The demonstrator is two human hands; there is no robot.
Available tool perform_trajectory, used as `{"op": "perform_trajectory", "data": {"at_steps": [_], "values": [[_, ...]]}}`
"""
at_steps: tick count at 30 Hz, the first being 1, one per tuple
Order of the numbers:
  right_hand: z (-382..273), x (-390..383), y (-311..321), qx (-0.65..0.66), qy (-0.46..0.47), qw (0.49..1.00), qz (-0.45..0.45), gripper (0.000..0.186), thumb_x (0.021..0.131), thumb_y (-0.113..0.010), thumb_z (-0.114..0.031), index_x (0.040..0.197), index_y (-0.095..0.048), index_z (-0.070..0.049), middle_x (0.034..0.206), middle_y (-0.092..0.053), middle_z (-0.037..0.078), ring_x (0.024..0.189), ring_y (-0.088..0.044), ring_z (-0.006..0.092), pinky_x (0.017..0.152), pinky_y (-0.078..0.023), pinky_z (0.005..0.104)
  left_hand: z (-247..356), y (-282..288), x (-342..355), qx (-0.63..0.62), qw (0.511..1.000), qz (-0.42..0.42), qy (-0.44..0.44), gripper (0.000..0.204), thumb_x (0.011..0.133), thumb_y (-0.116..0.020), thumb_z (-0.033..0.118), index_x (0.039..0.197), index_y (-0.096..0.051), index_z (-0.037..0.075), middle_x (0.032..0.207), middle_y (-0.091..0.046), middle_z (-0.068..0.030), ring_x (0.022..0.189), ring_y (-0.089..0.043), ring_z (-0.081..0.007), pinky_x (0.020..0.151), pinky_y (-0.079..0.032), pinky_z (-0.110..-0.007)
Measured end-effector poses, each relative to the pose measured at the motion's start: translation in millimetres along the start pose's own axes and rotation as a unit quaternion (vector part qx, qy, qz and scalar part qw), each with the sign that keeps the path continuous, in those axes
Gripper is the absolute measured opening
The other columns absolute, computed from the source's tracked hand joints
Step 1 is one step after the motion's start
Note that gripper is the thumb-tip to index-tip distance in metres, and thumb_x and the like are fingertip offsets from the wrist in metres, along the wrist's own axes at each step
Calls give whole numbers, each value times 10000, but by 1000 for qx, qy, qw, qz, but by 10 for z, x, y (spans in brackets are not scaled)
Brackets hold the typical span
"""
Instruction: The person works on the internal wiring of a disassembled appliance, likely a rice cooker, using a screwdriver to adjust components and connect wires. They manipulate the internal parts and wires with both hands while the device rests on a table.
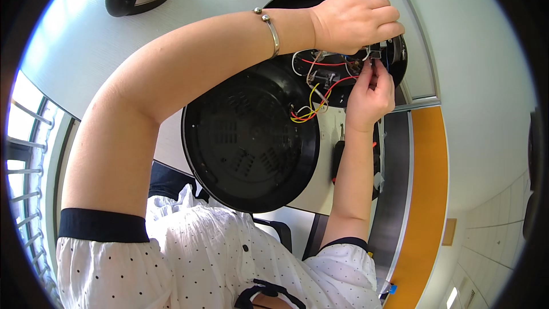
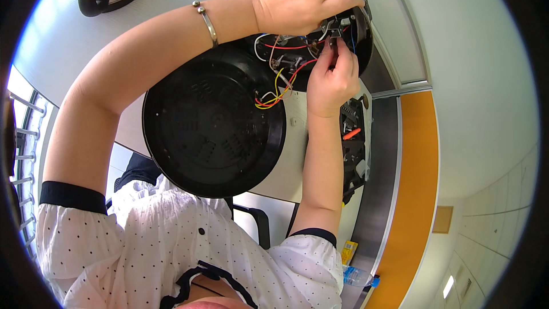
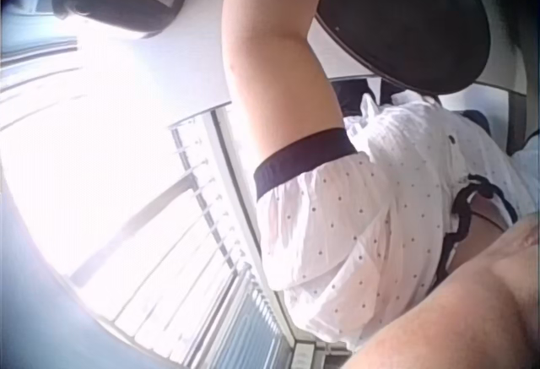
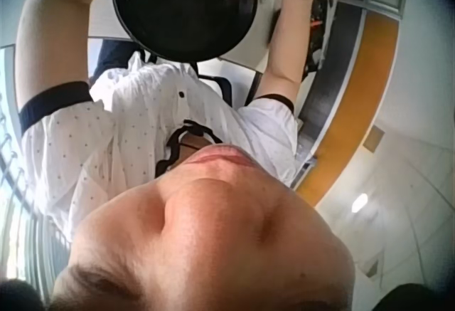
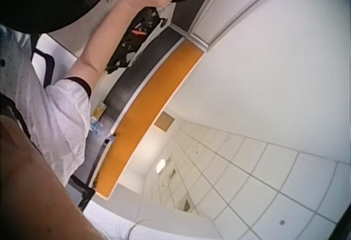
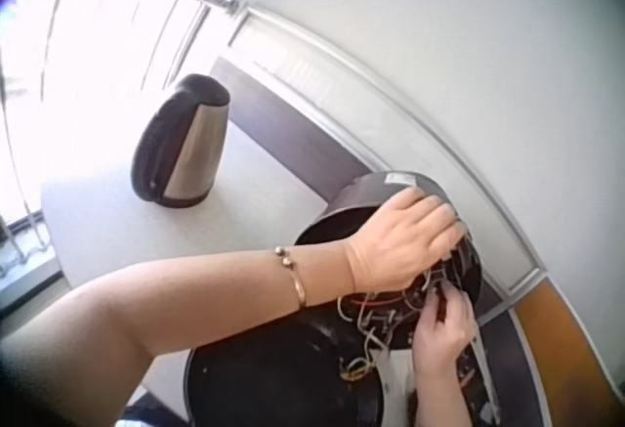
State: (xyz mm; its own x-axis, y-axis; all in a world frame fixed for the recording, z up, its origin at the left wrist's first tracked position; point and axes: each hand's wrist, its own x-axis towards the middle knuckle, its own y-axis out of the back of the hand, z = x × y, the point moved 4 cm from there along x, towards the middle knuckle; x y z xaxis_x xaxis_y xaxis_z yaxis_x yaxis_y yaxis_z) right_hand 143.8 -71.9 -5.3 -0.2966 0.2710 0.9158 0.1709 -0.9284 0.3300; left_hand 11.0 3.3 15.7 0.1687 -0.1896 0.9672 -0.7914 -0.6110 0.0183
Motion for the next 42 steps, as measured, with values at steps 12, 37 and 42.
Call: {"op": "perform_trajectory", "data": {"at_steps": [12,37,42], "values": [[-15,21,1,-37,75,996,29,162,771,-746,-72,905,-665,-34,761,-640,83,552,-608,241,471,-491,326,-17,45,-11,-21,999,48,-3,387,647,-677,94,1029,-617,119,914,-565,0,878,-581,-169,829,-436,-310],[17,36,-102,-43,84,994,49,151,753,-755,-27,761,-604,-24,704,-630,89,561,-609,253,454,-494,327,-114,66,27,-99,992,-77,-27,543,670,-707,56,1198,-593,110,1041,-615,-5,971,-602,-185,913,-455,-337],[41,26,-99,-43,84,994,48,160,766,-755,-25,755,-597,-8,684,-621,96,532,-594,249,433,-479,319,-89,78,12,-82,994,-67,-17,529,689,-713,83,1201,-582,112,1054,-608,7,977,-595,-164,884,-447,-319]]}}
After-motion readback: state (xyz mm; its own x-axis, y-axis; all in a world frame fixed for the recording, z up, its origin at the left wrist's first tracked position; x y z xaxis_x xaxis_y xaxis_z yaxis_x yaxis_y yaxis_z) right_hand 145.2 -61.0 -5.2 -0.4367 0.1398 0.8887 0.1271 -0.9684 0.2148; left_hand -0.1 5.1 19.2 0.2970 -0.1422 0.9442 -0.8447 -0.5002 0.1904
